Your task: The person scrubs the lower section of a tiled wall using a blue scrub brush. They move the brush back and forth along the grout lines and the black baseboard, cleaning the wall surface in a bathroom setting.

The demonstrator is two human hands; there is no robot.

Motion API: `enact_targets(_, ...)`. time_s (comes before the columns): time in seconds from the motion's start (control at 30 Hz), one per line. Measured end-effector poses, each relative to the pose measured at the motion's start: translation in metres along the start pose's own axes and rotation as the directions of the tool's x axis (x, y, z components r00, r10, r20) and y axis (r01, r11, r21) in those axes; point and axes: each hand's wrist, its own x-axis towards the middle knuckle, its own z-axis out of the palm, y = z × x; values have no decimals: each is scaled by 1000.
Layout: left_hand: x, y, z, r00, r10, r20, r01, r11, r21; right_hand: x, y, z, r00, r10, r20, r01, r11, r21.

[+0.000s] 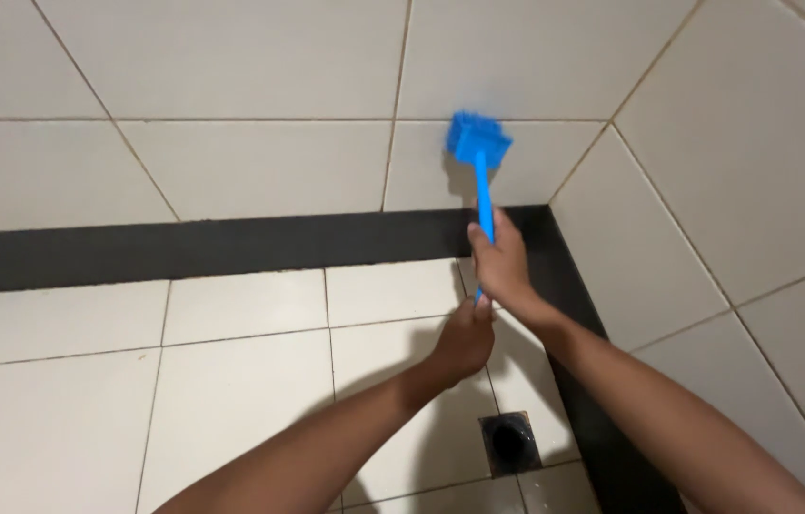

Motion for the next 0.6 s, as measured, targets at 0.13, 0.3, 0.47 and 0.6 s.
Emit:
enact_targets(0.13,1,-35,6,999,-36,-2,36,999,33,-14,12,5,986,151,66,-151,989,1)
enact_targets(0.3,-4,-32,22,856,-470,215,517,789,-333,-17,28,0,849,442,287,-395,894,-210)
enact_targets(0.47,-7,0,7,931,-333,153,360,909,-212,5,52,-5,992,64,110,-74,994,86)
enact_targets(0.6,24,-13,-8,963,267,26,-266,938,222,11,5,-18,998,43,-51,-31,977,210)
